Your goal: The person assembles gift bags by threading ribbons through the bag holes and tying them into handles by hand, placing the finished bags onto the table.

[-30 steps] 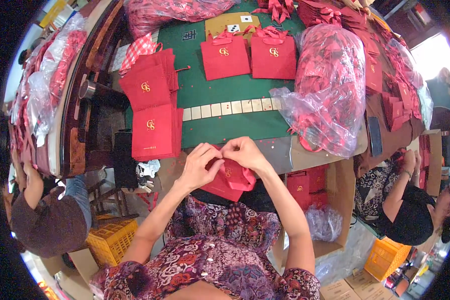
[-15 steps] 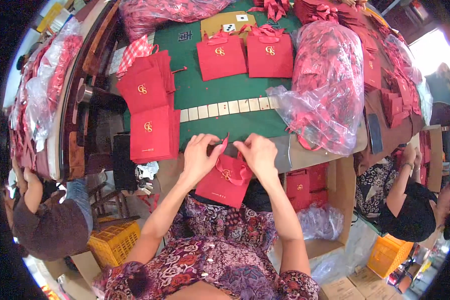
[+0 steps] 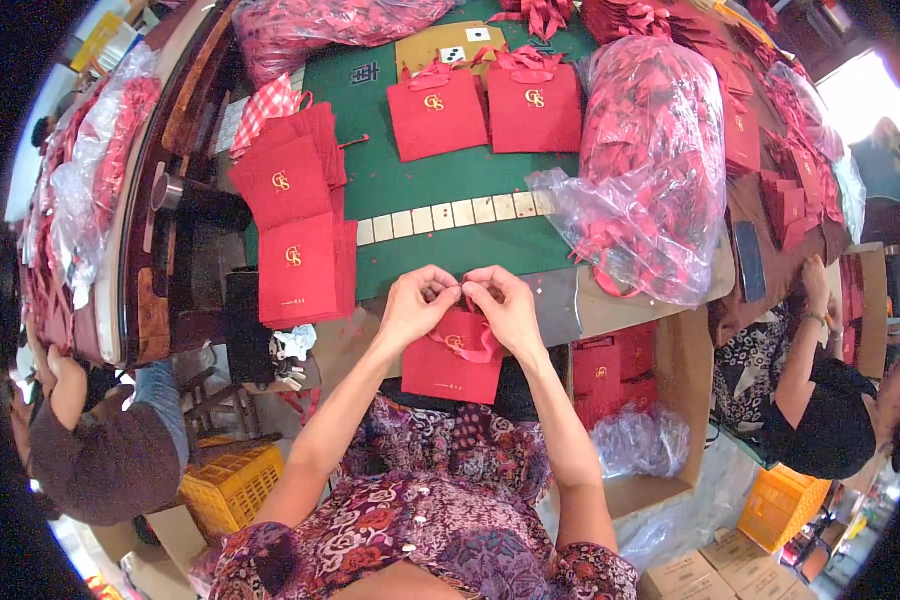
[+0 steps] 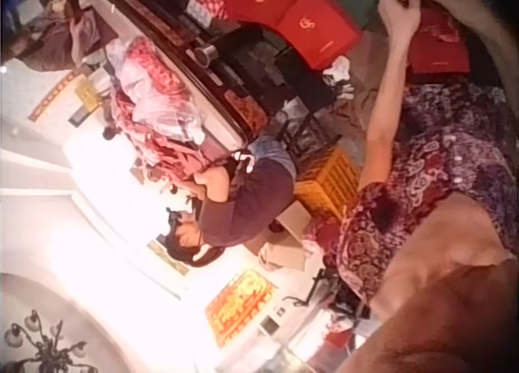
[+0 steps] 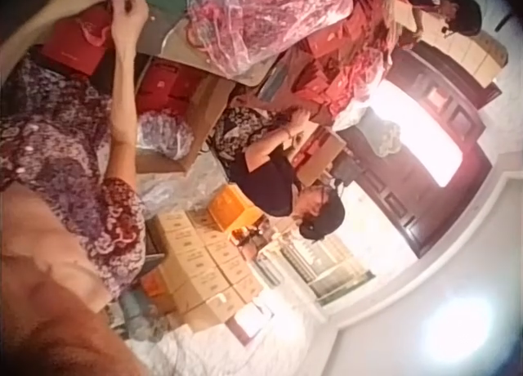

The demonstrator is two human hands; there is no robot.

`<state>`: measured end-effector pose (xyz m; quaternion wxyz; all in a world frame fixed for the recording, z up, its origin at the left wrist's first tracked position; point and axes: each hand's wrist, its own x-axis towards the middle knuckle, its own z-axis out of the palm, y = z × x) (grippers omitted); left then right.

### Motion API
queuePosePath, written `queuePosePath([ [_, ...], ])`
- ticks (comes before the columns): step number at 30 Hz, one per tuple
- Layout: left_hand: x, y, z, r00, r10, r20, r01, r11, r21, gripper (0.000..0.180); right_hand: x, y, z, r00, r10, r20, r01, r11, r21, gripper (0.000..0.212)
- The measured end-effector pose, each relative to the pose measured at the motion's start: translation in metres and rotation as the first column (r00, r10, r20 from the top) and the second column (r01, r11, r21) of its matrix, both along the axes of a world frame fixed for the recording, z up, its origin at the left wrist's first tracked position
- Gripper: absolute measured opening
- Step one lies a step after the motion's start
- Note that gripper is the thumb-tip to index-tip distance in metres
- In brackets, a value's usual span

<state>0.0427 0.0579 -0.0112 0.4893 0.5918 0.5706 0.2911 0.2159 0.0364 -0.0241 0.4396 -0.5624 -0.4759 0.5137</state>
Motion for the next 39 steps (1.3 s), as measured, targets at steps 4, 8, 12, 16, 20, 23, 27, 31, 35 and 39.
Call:
queuePosePath([
  [4,0.0,0.0,0.001,1.0,-0.015,0.015,0.015,1.0,0.007,0.015,-0.003,0.0,0.001,0.999,0.016,-0.029,-0.017,1.0,-0.026,0.015],
  [8,0.001,-0.002,0.003,0.998,-0.057,-0.026,0.059,0.996,0.072,0.011,0.002,0.0,0.0,0.998,0.069,0.006,-0.068,0.997,-0.029,0.015],
  [12,-0.001,-0.006,0.003,0.995,-0.078,0.057,0.077,0.997,0.026,0.01,0.002,-0.004,0.0,0.998,0.028,-0.053,-0.029,0.999,-0.016,0.015],
  [16,0.001,-0.006,0.007,0.994,-0.109,0.02,0.109,0.994,0.007,0.011,0.004,-0.005,-0.008,0.997,0.044,-0.066,-0.043,0.999,0.023,0.012],
  [20,-0.005,-0.011,0.008,0.993,-0.109,0.034,0.104,0.987,0.121,0.019,0.007,-0.005,0.007,0.983,0.063,-0.174,-0.058,0.998,0.032,0.009],
  [23,-0.027,-0.021,-0.004,0.981,-0.104,0.164,0.086,0.99,0.108,0.054,0.022,-0.007,0.007,0.947,-0.057,-0.316,0.042,0.998,-0.054,0.01],
  [27,-0.036,-0.042,0.001,0.954,-0.277,0.11,0.268,0.959,0.094,0.067,0.034,-0.006,-0.005,0.913,-0.174,-0.369,0.138,0.983,-0.122,0.013],
  [31,-0.042,-0.061,0.022,0.936,-0.305,0.177,0.304,0.952,0.029,0.064,0.033,0.007,-0.002,0.961,-0.207,-0.183,0.201,0.978,-0.05,0.013],
  [35,-0.048,-0.079,0.032,0.948,-0.319,0.02,0.318,0.947,0.044,0.06,0.037,0.02,-0.013,0.928,-0.308,-0.208,0.316,0.949,0.003,0.014],
  [39,-0.061,-0.078,0.035,0.936,-0.339,0.092,0.339,0.941,0.021,0.067,0.041,0.016,-0.012,0.984,-0.139,-0.109,0.146,0.987,0.061,0.014],
])
